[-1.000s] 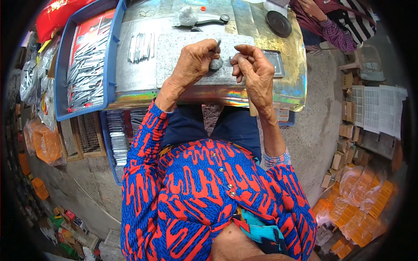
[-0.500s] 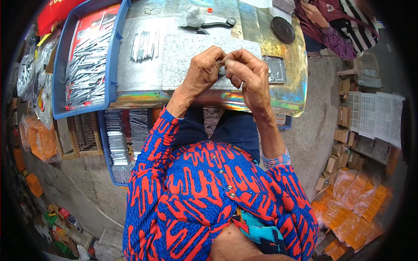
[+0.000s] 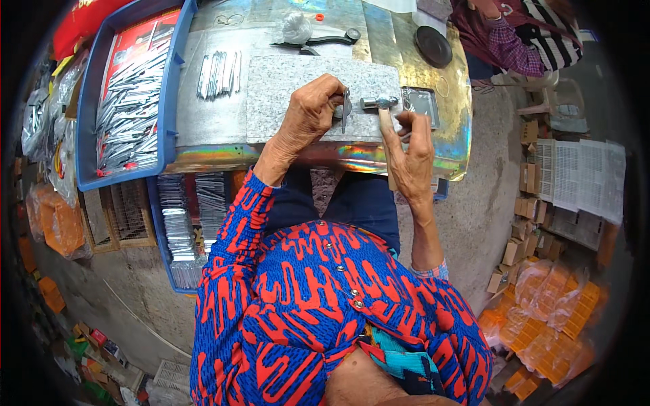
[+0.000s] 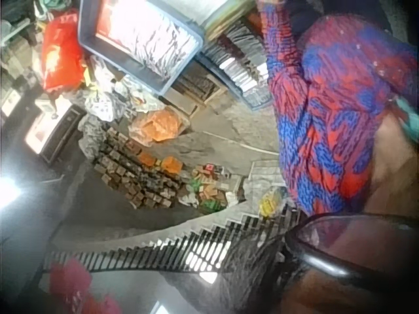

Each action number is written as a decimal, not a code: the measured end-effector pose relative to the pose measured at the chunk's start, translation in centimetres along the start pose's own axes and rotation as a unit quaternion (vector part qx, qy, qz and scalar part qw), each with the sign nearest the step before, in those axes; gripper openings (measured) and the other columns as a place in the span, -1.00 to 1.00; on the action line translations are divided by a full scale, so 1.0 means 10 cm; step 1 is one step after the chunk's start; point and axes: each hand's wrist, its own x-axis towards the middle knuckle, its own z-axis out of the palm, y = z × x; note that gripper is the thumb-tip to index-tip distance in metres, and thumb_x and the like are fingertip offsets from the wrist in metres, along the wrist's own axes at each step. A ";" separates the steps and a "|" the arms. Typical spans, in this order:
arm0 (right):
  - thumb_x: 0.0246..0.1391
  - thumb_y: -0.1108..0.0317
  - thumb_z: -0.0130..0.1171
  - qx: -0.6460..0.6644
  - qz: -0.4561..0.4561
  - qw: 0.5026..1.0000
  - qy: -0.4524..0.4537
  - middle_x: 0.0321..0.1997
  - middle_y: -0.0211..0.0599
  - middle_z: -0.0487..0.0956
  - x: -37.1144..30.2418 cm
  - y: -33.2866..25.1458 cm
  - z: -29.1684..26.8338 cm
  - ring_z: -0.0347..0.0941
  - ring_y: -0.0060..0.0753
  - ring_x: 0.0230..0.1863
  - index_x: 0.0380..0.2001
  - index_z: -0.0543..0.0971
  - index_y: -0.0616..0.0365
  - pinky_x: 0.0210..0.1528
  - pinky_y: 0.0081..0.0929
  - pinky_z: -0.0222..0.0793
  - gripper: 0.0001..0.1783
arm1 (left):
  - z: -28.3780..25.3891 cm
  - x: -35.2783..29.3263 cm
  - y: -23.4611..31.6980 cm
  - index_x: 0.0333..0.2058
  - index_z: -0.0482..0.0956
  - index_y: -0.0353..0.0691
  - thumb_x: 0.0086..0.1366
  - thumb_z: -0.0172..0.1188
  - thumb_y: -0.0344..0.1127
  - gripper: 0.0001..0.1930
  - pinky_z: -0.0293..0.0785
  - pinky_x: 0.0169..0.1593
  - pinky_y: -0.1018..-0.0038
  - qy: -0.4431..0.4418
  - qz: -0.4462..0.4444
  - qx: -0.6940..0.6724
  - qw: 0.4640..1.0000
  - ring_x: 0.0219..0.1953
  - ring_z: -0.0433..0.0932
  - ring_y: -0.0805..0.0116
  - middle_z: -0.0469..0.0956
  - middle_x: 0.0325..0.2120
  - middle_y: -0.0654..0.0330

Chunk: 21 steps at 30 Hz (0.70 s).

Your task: The person assembles small metal components by fitting small pieces onto metal strips by hand and tapping them with a small hammer.

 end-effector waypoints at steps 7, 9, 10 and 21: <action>0.04 0.28 0.08 0.185 0.275 0.936 -0.121 -0.55 -0.31 0.42 -0.31 0.19 -0.12 0.36 -0.60 -0.63 -0.33 0.33 0.29 -0.68 -0.66 0.21 -0.72 | 0.01 -0.01 -0.01 -0.44 0.46 -0.32 0.06 0.05 -0.61 -0.92 0.39 -0.38 0.57 -0.006 -0.005 -0.018 1.000 -0.44 0.51 0.38 0.47 -0.53 0.17; 0.07 0.27 0.05 0.441 0.363 0.810 -0.131 -0.58 -0.38 0.40 -0.29 0.21 -0.22 0.28 -0.69 -0.69 -0.32 0.36 0.30 -0.73 -0.70 0.13 -0.73 | 0.01 -0.01 -0.02 -0.44 0.46 -0.33 0.07 0.05 -0.61 -0.92 0.39 -0.38 0.57 -0.007 -0.004 -0.019 1.000 -0.44 0.50 0.39 0.47 -0.53 0.17; 0.07 0.27 0.05 0.442 0.362 0.810 -0.131 -0.58 -0.38 0.40 -0.28 0.18 -0.24 0.28 -0.69 -0.69 -0.32 0.36 0.30 -0.73 -0.70 0.13 -0.73 | 0.01 -0.01 -0.02 -0.44 0.46 -0.33 0.07 0.05 -0.61 -0.92 0.39 -0.38 0.58 -0.009 -0.002 -0.023 1.000 -0.44 0.50 0.39 0.47 -0.53 0.17; -0.09 0.58 0.13 0.024 -0.169 0.983 0.061 -0.28 0.01 0.51 0.06 -0.60 -0.63 0.52 -0.26 -0.37 -0.15 0.38 0.45 -0.38 -0.51 0.41 -0.63 | -0.01 -0.02 0.00 -0.45 0.44 -0.35 0.07 0.04 -0.61 -0.94 0.40 -0.36 0.58 -0.016 -0.026 -0.025 0.999 -0.44 0.50 0.40 0.46 -0.54 0.18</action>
